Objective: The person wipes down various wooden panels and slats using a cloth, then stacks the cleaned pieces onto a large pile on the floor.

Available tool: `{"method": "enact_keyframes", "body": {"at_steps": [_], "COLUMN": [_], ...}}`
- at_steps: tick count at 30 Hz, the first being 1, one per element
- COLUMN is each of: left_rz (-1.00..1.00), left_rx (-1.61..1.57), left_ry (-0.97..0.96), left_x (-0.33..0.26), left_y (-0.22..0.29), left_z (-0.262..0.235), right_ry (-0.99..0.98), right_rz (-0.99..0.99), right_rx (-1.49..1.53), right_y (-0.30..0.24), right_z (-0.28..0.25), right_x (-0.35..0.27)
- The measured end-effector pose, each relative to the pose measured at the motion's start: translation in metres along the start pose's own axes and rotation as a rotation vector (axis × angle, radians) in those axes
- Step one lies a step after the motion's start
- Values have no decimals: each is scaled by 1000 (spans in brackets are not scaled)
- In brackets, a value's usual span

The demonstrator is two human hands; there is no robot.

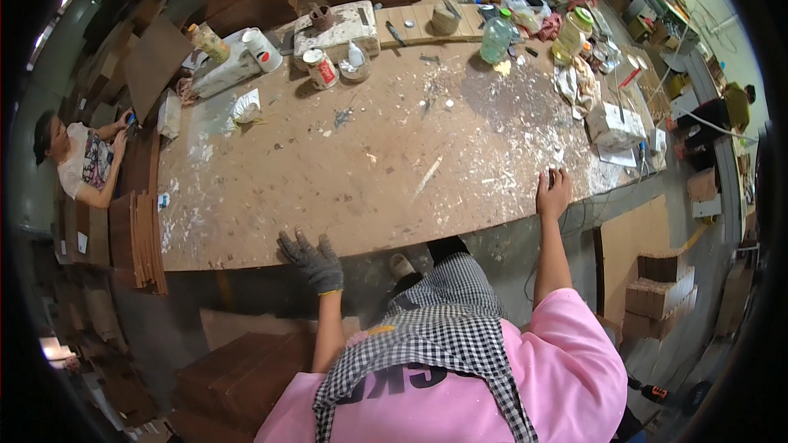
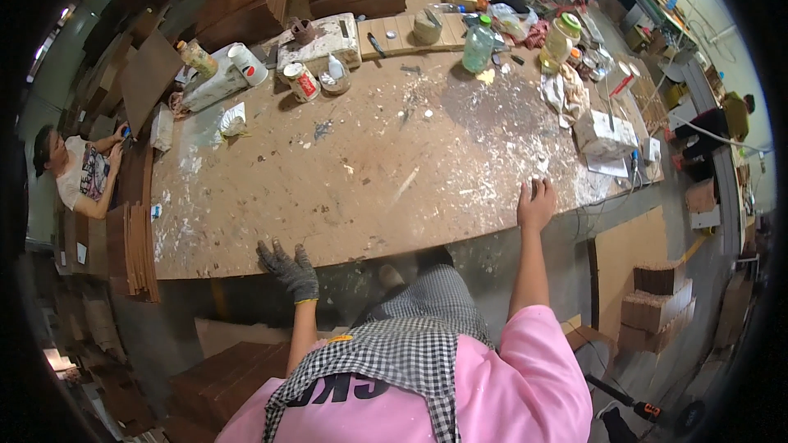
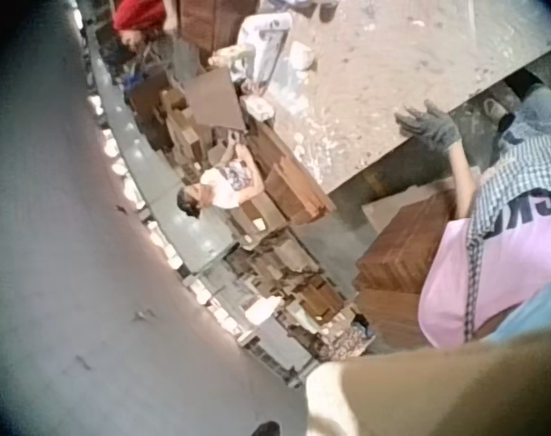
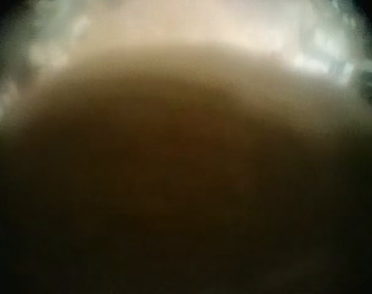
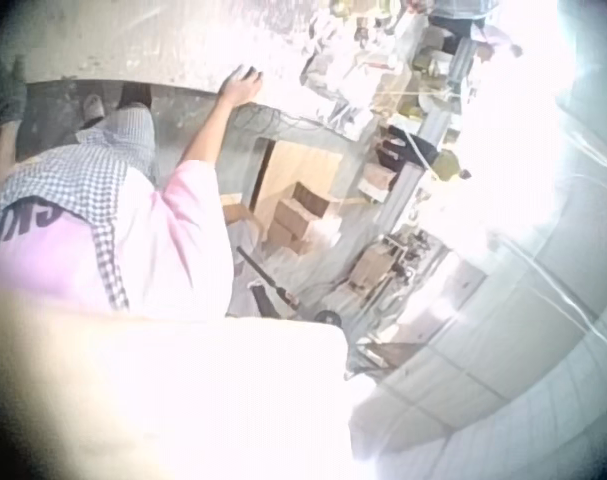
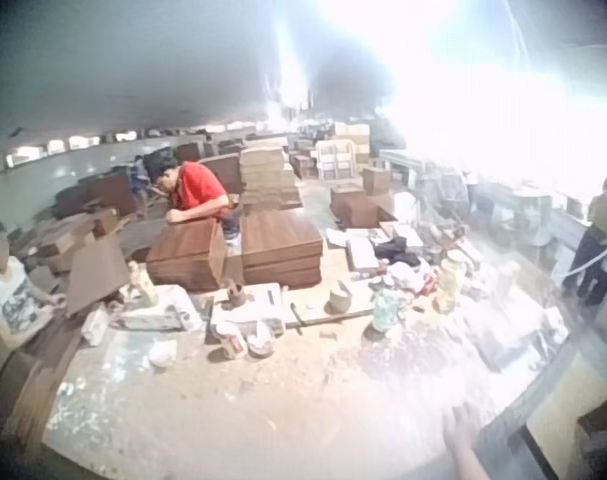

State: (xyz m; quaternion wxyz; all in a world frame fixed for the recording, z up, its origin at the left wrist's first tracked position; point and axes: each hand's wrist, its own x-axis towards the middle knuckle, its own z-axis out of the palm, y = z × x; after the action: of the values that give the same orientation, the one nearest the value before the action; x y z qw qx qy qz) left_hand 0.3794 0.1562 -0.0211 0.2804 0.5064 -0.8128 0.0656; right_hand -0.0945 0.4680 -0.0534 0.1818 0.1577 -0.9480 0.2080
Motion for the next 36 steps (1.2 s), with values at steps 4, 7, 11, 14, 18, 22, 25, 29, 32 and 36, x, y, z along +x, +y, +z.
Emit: {"method": "enact_keyframes", "body": {"at_steps": [4, 7, 11, 14, 18, 22, 25, 29, 32, 36], "left_rz": [11, -18, -37, -48, -75, -119, -189, -125, -111, -70], "left_rx": [-69, -86, 6, 32, 30, 86, 132, 55, 82, 57], "left_ry": [-17, -70, -149, -128, -118, -163, -162, -141, -186, -74], "left_x": [16, 13, 28, 30, 32, 31, 3, 60, 64, 57], "left_y": [16, 24, 42, 41, 47, 47, 36, 66, 62, 50], "left_z": [15, 27, 23, 28, 32, 36, 44, 22, 20, 18], "right_ry": [1, -238, -395, -573, -416, -367, -477, -445, -486, -425], "right_rz": [-192, -299, -503, -501, -413, -303, -325, -302, -423, -501], "right_rx": [63, 392, 581, 539, 488, 498, 476, 462, 451, 644], "right_y": [-48, -123, -239, -315, -379, -419, -443, -452, -454, -440], "right_z": [15, 46, 111, 158, 225, 271, 279, 286, 293, 258], "right_x": [10, 32, 81, 132, 187, 205, 204, 230, 243, 214]}}
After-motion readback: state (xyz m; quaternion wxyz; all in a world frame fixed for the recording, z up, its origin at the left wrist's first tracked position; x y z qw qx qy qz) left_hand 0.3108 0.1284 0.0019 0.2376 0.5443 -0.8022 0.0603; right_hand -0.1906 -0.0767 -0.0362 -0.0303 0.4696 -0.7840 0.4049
